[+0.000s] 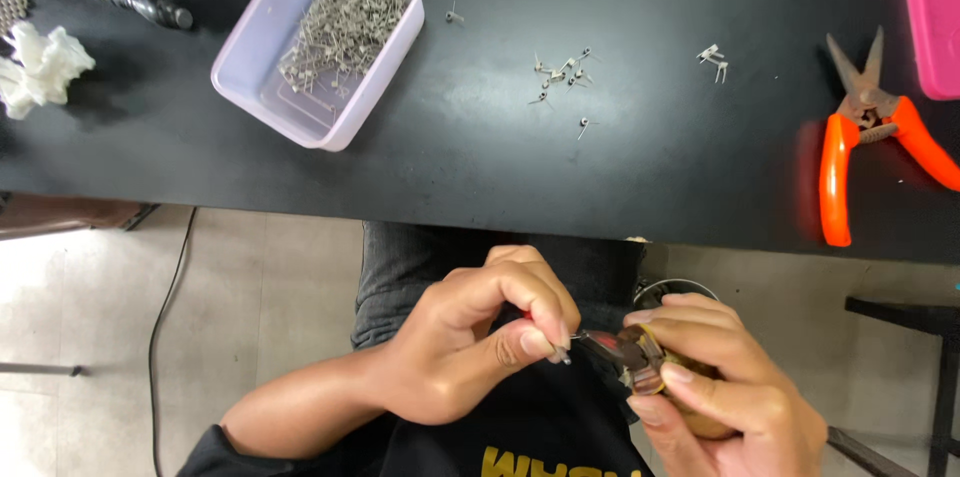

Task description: The person repeatedly picks small electronic components from a table, uses a screwdriver to hold them, and trims their leads with pliers. Trimmed pieces are discarded into a container below the table. The process is repeated for multiple components throughout the clip.

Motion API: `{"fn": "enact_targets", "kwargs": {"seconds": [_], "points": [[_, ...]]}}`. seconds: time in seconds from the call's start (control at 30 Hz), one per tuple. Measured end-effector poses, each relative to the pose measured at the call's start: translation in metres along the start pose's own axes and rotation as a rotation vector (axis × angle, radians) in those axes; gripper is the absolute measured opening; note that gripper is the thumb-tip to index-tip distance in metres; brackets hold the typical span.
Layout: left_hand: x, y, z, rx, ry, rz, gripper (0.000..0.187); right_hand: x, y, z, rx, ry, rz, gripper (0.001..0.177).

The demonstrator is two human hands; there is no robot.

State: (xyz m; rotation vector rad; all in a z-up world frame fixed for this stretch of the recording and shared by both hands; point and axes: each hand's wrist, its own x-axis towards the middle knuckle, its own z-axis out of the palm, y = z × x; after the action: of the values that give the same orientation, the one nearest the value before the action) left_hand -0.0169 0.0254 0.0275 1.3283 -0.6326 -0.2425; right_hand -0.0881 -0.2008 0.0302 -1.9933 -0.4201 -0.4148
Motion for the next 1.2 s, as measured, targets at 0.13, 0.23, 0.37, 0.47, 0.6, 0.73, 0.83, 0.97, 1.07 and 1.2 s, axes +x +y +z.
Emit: {"fn": "enact_targets", "kwargs": {"seconds": [0.13,0.23,0.37,0.47,0.6,0.73,0.83,0.97,1.07,1.2], "points": [[-0.001,0.002,-0.004,-0.402,-0.100,-0.199,0.010,0.003,-0.005,-0.003,0.048,-0.058,0.056,0.019],[0.000,0.004,-0.006,-0.486,-0.126,-0.290,0.009,-0.001,-0.004,-0.003,0.088,-0.054,0.096,0.019],[0.002,0.007,-0.003,-0.436,-0.059,-0.260,0.009,0.004,-0.009,0.005,0.027,-0.017,0.080,0.019],[0.006,0.011,-0.011,-0.536,-0.123,-0.348,0.042,-0.009,0.009,0.011,0.075,0.174,0.189,0.015],[0.021,0.023,-0.024,-0.354,-0.325,-0.425,0.023,-0.015,0.001,0.015,0.078,0.205,0.306,0.022],[0.037,0.034,-0.031,-0.154,-0.446,-0.527,0.016,-0.016,-0.002,0.013,0.213,0.168,0.412,0.022],[0.043,0.037,-0.033,-0.116,-0.408,-0.574,0.014,-0.018,-0.006,0.016,0.272,0.170,0.448,0.022],[0.052,0.045,-0.037,0.019,-0.334,-0.564,0.014,-0.021,-0.007,0.016,0.207,0.163,0.432,0.021],[0.053,0.044,-0.036,0.035,-0.286,-0.426,0.014,-0.023,-0.005,0.020,0.214,0.180,0.387,0.022],[0.053,0.039,-0.032,0.058,-0.227,-0.389,0.013,-0.019,-0.013,0.028,0.141,0.224,0.413,0.022]]}}
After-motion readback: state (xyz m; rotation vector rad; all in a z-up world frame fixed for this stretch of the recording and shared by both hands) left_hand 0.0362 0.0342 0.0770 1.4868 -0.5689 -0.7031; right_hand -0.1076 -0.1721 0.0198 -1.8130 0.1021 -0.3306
